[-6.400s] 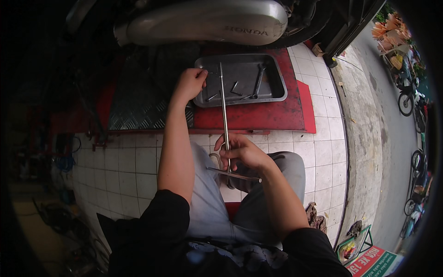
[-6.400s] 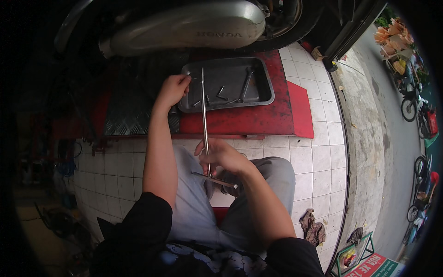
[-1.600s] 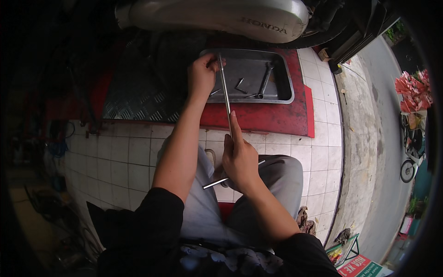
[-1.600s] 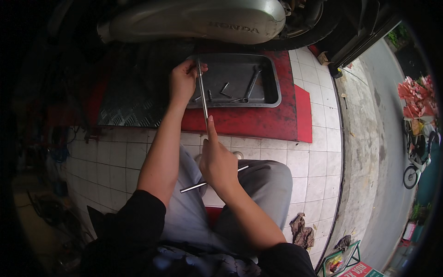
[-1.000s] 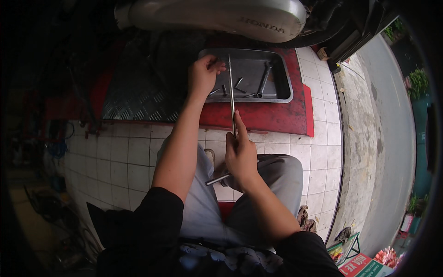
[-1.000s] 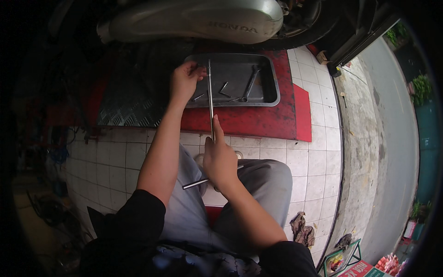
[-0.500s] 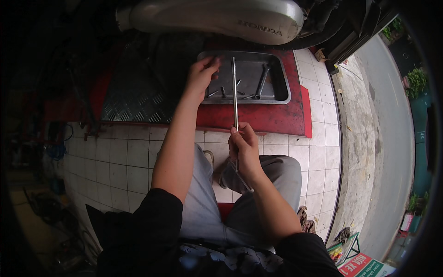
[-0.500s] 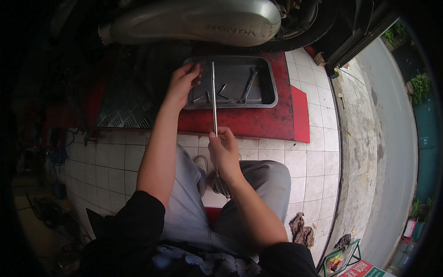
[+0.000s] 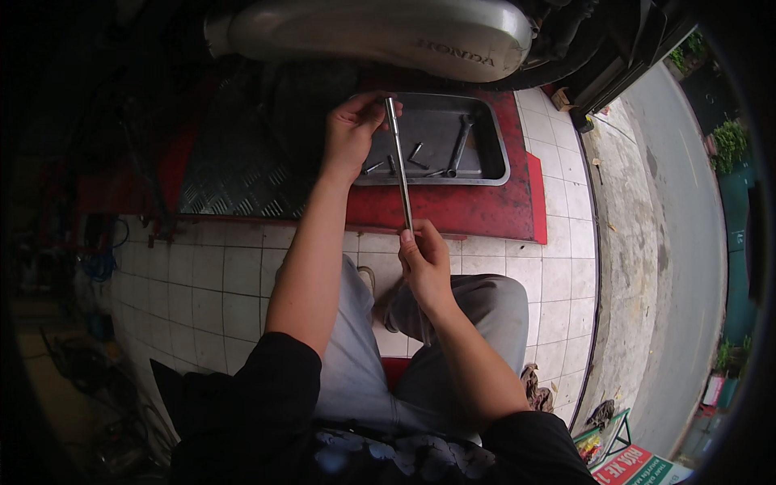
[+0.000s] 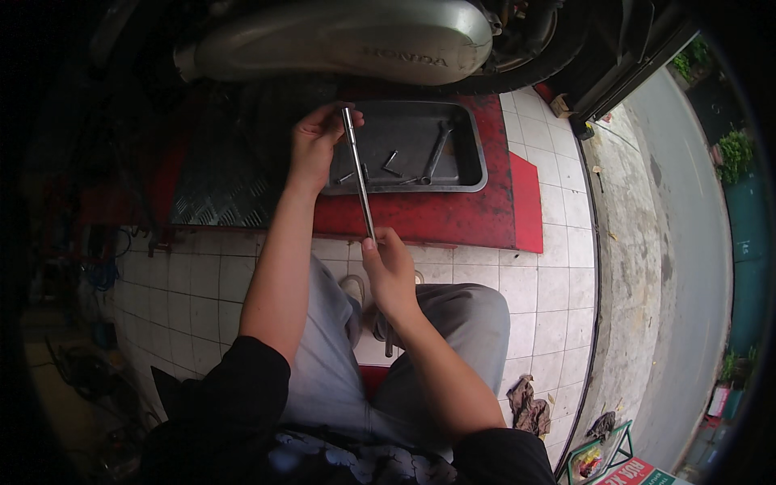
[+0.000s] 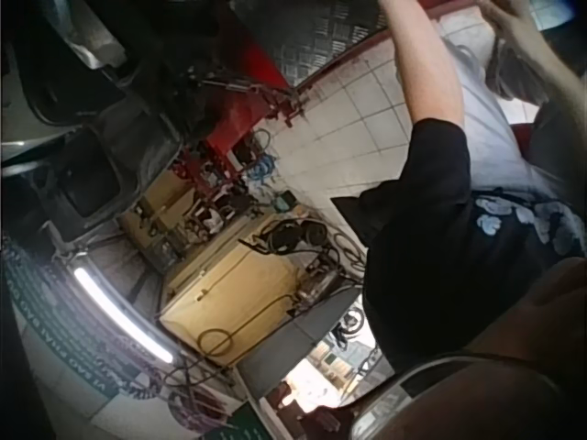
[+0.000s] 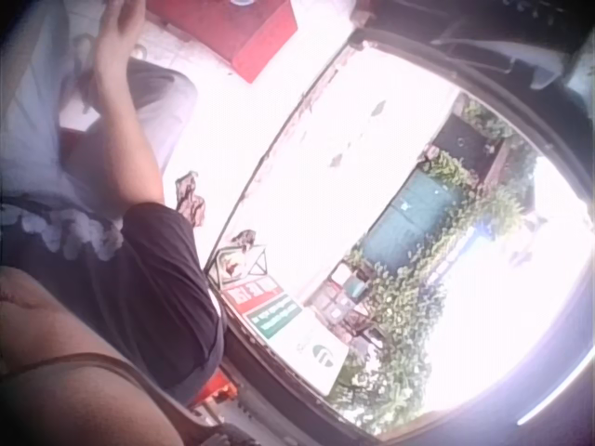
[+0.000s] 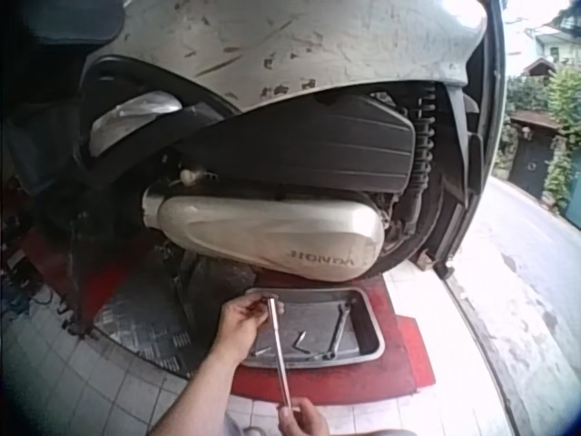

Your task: The person works on a motorcycle engine cover by removing and replacing small bolts using a T-handle socket wrench. The person takes a bolt from a metal tray, positions it on the engine case by hand, and then uses the wrench to tighten it, repeating this process for another bolt.

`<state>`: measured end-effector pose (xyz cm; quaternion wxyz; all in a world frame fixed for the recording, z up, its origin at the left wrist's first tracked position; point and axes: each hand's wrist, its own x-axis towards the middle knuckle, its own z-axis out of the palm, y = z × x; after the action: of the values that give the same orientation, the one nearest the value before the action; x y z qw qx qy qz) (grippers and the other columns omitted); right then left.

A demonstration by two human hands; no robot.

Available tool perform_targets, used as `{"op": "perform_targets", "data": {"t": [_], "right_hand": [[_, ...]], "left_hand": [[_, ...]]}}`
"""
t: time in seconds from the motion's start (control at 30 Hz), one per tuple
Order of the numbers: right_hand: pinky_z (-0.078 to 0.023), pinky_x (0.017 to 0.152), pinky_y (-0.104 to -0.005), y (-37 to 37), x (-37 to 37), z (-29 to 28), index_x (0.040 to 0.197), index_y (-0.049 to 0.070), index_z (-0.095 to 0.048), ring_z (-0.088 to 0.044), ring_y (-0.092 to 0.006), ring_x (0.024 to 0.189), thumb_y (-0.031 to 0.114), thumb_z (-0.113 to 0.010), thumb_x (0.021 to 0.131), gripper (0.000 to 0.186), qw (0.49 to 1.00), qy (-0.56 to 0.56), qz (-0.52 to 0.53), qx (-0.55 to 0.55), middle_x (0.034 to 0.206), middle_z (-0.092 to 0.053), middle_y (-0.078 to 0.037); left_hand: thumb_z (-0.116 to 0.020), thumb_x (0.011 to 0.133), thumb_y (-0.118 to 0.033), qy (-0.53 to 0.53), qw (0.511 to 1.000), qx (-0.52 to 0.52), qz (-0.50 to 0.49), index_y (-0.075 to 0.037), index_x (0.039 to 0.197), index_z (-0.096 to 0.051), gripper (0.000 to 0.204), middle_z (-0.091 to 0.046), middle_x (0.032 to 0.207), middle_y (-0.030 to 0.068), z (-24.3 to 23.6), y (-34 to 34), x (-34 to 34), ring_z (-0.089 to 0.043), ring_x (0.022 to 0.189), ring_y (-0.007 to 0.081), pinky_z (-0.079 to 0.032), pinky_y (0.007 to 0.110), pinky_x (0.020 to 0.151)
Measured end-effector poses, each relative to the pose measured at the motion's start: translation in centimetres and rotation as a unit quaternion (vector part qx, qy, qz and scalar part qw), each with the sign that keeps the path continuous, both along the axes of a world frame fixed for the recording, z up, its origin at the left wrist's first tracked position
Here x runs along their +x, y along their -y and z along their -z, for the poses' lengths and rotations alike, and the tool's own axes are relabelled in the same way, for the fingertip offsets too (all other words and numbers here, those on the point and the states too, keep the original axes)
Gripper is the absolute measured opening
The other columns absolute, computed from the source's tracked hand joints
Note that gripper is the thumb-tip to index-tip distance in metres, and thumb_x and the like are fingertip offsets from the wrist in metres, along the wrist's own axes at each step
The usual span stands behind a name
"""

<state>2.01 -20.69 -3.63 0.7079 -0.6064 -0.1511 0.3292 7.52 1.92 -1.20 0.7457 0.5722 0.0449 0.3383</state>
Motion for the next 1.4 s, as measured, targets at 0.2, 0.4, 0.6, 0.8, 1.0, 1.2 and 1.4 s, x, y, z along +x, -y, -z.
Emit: {"op": "perform_targets", "data": {"t": [0.2, 0.4, 0.6, 0.8, 1.0, 1.2, 1.4], "right_hand": [[-0.039, 0.066, -0.0231, 0.0, -0.1, 0.3, 0.104, 0.002, -0.056, -0.046, -0.0065, 0.073, 0.016, -0.055, 0.101, 0.015, 1.0, 0.011, 0.011, 0.003, 0.081, -0.053, 0.002], [-0.043, 0.072, -0.0279, 0.3, 0.2, 0.7, 0.106, -0.001, -0.057, -0.052, -0.012, 0.078, 0.022, -0.057, 0.1, 0.024, 0.994, 0.084, 0.044, -0.057, 0.084, -0.059, -0.004], [-0.034, 0.059, -0.0248, 0.0, 0.1, 0.7, 0.1, 0.003, -0.057, -0.043, -0.0072, 0.066, 0.024, -0.056, 0.102, 0.021, 0.991, 0.11, 0.052, -0.052, 0.073, -0.049, 0.002], [-0.03, 0.053, -0.0229, -0.4, -0.4, 0.3, 0.098, 0.005, -0.057, -0.037, -0.0046, 0.061, 0.025, -0.056, 0.103, 0.021, 0.983, 0.142, 0.07, -0.089, 0.069, -0.045, 0.005], [-0.029, 0.052, -0.0234, -0.3, -0.3, 0.5, 0.096, 0.005, -0.056, -0.036, -0.0043, 0.06, 0.025, -0.055, 0.103, 0.021, 0.982, 0.154, 0.069, -0.082, 0.068, -0.044, 0.005], [-0.028, 0.049, -0.0234, -0.4, 0.0, 1.4, 0.089, 0.008, -0.052, -0.035, -0.0036, 0.056, 0.026, -0.053, 0.104, 0.024, 0.991, 0.054, 0.092, -0.085, 0.065, -0.043, 0.006], [-0.038, 0.059, -0.0289, 0.1, 1.0, 1.6, 0.097, 0.002, -0.056, -0.046, -0.0104, 0.064, 0.021, -0.051, 0.103, 0.021, 0.99, 0.037, 0.086, -0.108, 0.07, -0.051, -0.002]], "left_hand": [[-0.061, 0.096, -0.007, -0.009, 0.999, 0.028, -0.025, -0.001, 0.109, -0.07, 0.017, -0.073, 0.099, 0.0097, 0.0, 0.2, 0.1, -0.068, 0.095, 0.0161, -0.052, 0.028, 0.083], [-0.061, 0.095, -0.004, -0.039, 0.997, 0.05, -0.048, 0.0, 0.11, -0.07, 0.018, -0.073, 0.101, 0.0097, 0.6, 0.0, 0.3, -0.068, 0.096, 0.0153, -0.051, 0.026, 0.079], [-0.059, 0.094, 0.002, -0.029, 0.995, 0.079, -0.052, -0.001, 0.106, -0.072, 0.018, -0.072, 0.1, 0.0072, 0.4, 0.1, 0.4, -0.066, 0.093, 0.0122, -0.051, 0.026, 0.08], [-0.057, 0.094, 0.004, -0.051, 0.994, 0.077, -0.055, 0.001, 0.102, -0.072, 0.017, -0.072, 0.099, 0.008, 0.3, 0.3, 0.3, -0.067, 0.096, 0.0151, -0.051, 0.027, 0.086], [-0.061, 0.097, -0.007, -0.127, 0.989, 0.051, -0.047, 0.002, 0.111, -0.067, 0.018, -0.071, 0.1, 0.0087, 0.5, 0.3, 0.5, -0.069, 0.091, 0.016, -0.053, 0.027, 0.08], [-0.062, 0.096, -0.011, -0.175, 0.983, -0.033, -0.054, 0.001, 0.114, -0.063, 0.022, -0.072, 0.097, 0.0099, 1.4, -0.1, 0.6, -0.07, 0.083, 0.0147, -0.052, 0.025, 0.069], [-0.067, 0.091, -0.015, -0.361, 0.857, 0.325, -0.171, -0.008, 0.112, -0.066, 0.023, -0.071, 0.102, 0.0107, 2.4, 0.7, 0.7, -0.07, 0.087, 0.0232, -0.055, 0.035, 0.074]]}}
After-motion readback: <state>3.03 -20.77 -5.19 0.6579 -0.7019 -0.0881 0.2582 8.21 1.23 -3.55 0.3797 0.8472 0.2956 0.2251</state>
